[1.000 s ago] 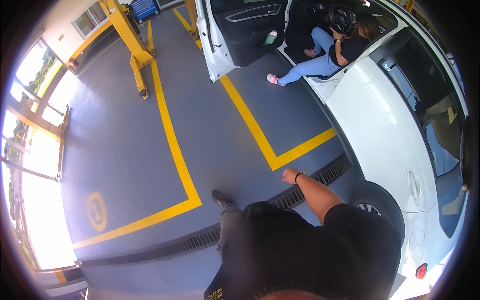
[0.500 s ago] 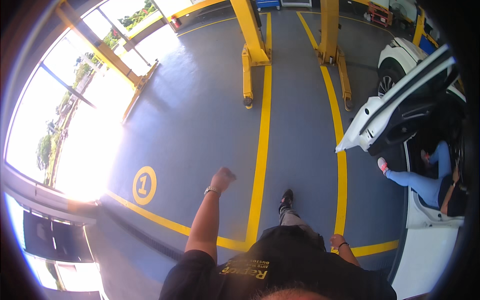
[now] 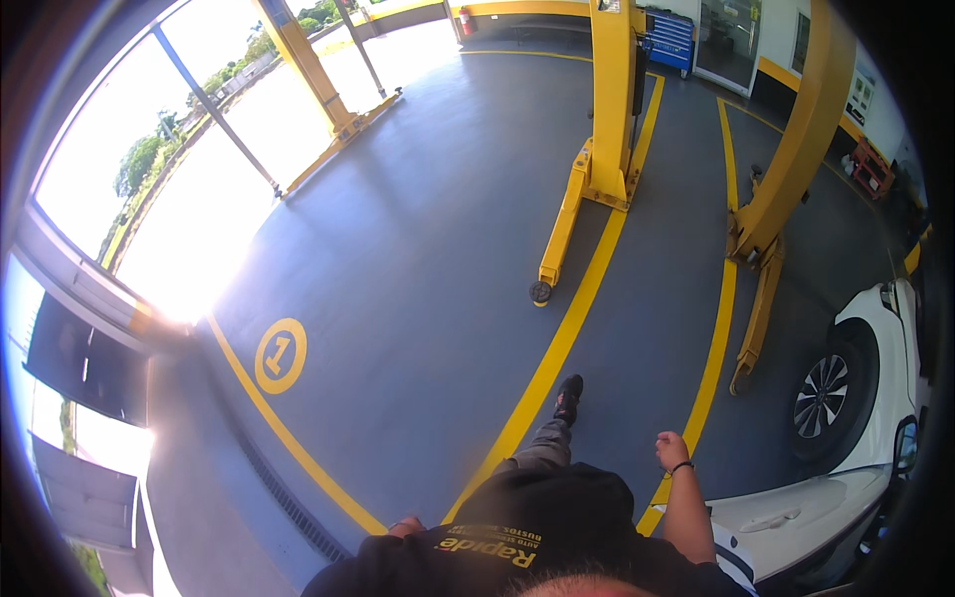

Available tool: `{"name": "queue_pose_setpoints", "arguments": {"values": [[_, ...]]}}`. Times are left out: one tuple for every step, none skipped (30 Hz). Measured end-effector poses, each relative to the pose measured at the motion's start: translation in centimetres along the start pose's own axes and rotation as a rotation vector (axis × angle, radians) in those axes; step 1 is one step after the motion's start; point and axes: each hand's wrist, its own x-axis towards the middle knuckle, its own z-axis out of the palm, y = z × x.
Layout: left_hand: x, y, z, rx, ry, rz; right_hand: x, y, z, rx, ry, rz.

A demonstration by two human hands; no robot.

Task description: The person handles a small black dashcam with a red label, removes a protective film, and wipes the lens with a tissue. The person then walks to a tool cabinet, opens a drawer, and returns to the car trunk area to continue handling the dashcam and its cable.

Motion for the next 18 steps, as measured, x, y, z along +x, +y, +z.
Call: {"name": "queue_pose_setpoints", "arguments": {"values": [[0.6,1.5,-1.5,-0.012,-0.043,-0.019,3.4,-1.3,-1.0,0.000,0.005,-0.004],[1.1,3.8,-3.3,-0.027,-0.072,-0.027,6.4,-1.8,-1.9,-0.029,0.005,0.016],[1.6,6.9,-6.1,-0.027,-0.079,-0.015,8.8,-1.5,-2.7,-0.034,0.002,0.036],[2.1,10.6,-9.7,0.001,-0.072,0.022,11.1,-1.2,-3.4,-0.035,0.004,0.083],[2.4,14.9,-13.5,0.040,-0.059,0.077,12.9,-0.4,-3.7,-0.129,-0.067,0.062],[2.8,19.6,-18.1,0.101,-0.035,0.147,15.0,0.4,-5.0,-0.242,-0.131,0.159],[3.0,24.9,-23.3,0.193,0.000,0.242,17.1,1.0,-6.8,-0.562,-0.296,-0.034],[3.1,30.9,-29.4,0.317,0.068,0.376,18.4,1.6,-7.9,-0.884,-0.459,-0.144],[2.7,37.2,-36.1,0.452,0.163,0.508,19.8,2.0,-9.0,-1.207,-0.613,-0.248],[1.9,43.7,-43.6,0.576,0.235,0.688,20.9,2.3,-10.1,-1.119,-0.558,-0.297],[0.4,50.5,-50.0,0.413,0.433,0.629,21.7,2.8,-11.2,-1.041,-0.478,-0.326],[-1.5,57.5,-56.4,0.329,0.591,0.671,22.5,3.2,-12.3,-1.005,-0.444,-0.290],[-3.7,64.6,-63.0,0.108,0.664,0.673,24.0,3.3,-13.3,-0.867,-0.430,-0.231],[-6.3,71.1,-68.7,0.052,0.728,0.749,25.9,3.2,-14.0,-0.815,-0.463,-0.116],[-9.0,77.1,-73.4,0.003,0.759,0.852,27.9,3.1,-15.0,-0.754,-0.462,-0.091],[-11.6,82.7,-77.7,-0.070,0.798,0.969,30.2,3.0,-16.0,-0.803,-0.515,-0.032],[-13.8,87.8,-81.1,-0.124,0.867,1.033,32.8,2.7,-17.3,-0.850,-0.536,-0.012],[-15.4,92.1,-83.4,-0.188,0.913,1.127,35.0,2.4,-18.7,-0.758,-0.564,0.059]]}}
